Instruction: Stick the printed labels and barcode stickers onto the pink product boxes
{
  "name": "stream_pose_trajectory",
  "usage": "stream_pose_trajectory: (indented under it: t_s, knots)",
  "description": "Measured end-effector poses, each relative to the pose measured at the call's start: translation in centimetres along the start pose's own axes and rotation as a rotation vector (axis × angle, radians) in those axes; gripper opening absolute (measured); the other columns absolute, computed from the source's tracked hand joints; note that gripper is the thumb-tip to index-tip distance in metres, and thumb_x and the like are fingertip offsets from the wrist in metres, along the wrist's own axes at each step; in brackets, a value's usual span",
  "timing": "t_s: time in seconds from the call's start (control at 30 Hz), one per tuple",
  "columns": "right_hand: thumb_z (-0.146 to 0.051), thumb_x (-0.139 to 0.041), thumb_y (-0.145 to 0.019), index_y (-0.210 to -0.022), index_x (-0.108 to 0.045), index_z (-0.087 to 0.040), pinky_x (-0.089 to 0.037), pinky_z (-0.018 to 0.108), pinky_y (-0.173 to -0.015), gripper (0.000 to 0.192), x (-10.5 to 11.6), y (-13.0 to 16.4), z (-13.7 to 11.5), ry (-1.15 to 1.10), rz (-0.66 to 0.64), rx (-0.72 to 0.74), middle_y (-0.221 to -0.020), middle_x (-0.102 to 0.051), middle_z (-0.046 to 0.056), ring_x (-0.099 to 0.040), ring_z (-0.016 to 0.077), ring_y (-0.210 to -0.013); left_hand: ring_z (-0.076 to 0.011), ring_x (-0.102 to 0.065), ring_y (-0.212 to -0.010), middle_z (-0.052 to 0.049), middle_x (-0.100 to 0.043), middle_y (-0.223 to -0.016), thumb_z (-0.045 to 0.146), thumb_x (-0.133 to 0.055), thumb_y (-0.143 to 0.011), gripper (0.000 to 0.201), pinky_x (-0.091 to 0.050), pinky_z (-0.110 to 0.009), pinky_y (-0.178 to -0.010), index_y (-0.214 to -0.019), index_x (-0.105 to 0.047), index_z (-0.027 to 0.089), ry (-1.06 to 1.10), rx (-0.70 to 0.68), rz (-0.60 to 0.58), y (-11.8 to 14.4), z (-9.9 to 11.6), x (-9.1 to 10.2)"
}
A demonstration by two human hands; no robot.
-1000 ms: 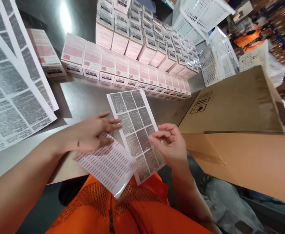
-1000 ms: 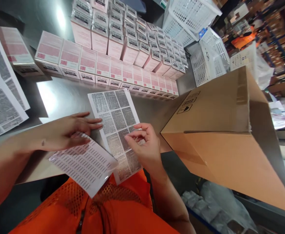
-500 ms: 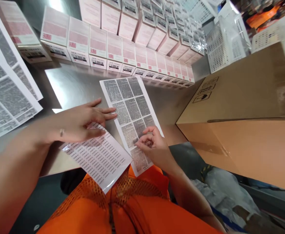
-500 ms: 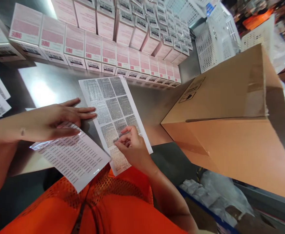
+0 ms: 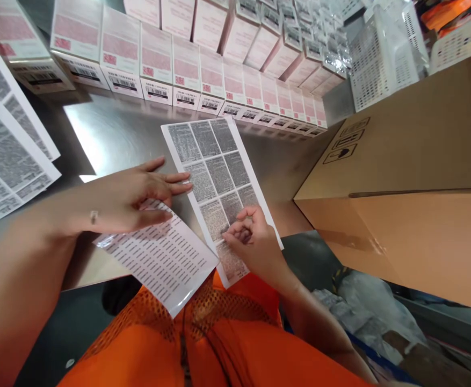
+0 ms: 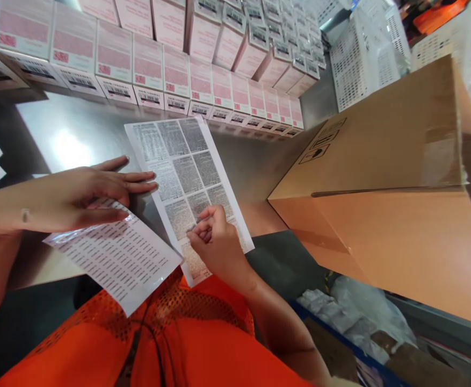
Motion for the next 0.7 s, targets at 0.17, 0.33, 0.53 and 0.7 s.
stream_pose_trajectory:
  t_s: [0.17,0.33,0.53,0.7]
  knots:
    - [-0.019,-0.068,-0.077,-0.095,-0.044,-0.025,-0.043,0.028,-0.064,0.031,-0.2,0.1,-0.2,0.197,0.103,0.019,-0.068,-0.057,-0.008,-0.056,0.0133,-0.062,-0.0240,-0.042,-0.144,0.007,-0.061,-0.142,0.039,-0.054,-0.089,0.027,-0.003,-0.048,-0.126,-0.075,-0.071,0.024,0.015,-0.005,0.015,0.0,-0.1,0.0]
    - [-0.033,-0.086,-0.059,-0.095,-0.051,-0.026,-0.042,0.027,-0.062,0.050,1.7,-0.8,1.1,0.072,0.235,-0.040,-0.079,-0.052,-0.006,-0.050,0.0122,-0.066,-0.0256,-0.041,-0.144,0.006,-0.059,-0.144,0.041,-0.057,-0.088,0.024,-0.003,-0.050,-0.126,-0.076,-0.072,0.026,0.022,-0.021,0.012,-0.1,-0.4,-0.1]
    - [-0.045,-0.076,-0.072,-0.082,-0.064,-0.021,-0.043,0.025,-0.056,0.029,4.0,-0.5,2.0,-0.174,0.153,-0.109,-0.071,-0.059,-0.001,-0.051,0.0118,-0.060,-0.0256,-0.042,-0.144,0.006,-0.058,-0.144,0.042,-0.057,-0.089,0.026,-0.003,-0.049,-0.126,-0.074,-0.071,0.026,0.024,-0.028,0.016,-0.1,-0.5,-0.2]
    - [-0.041,-0.068,-0.081,-0.072,-0.066,-0.020,-0.039,0.025,-0.052,0.024,3.5,-0.3,2.2,-0.004,0.066,-0.086,-0.061,-0.058,-0.003,-0.049,0.0112,-0.054,-0.0236,-0.041,-0.144,0.005,-0.057,-0.146,0.040,-0.055,-0.090,0.027,-0.003,-0.046,-0.127,-0.075,-0.072,0.025,0.006,-0.039,0.020,-0.1,-0.3,-0.2]
Point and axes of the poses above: each hand's wrist, its own y-axis away from the middle knuckle, its own x-axis out of the back of the hand, z = x × y, the point moved 3 cm from there along -y, towards the middle knuckle
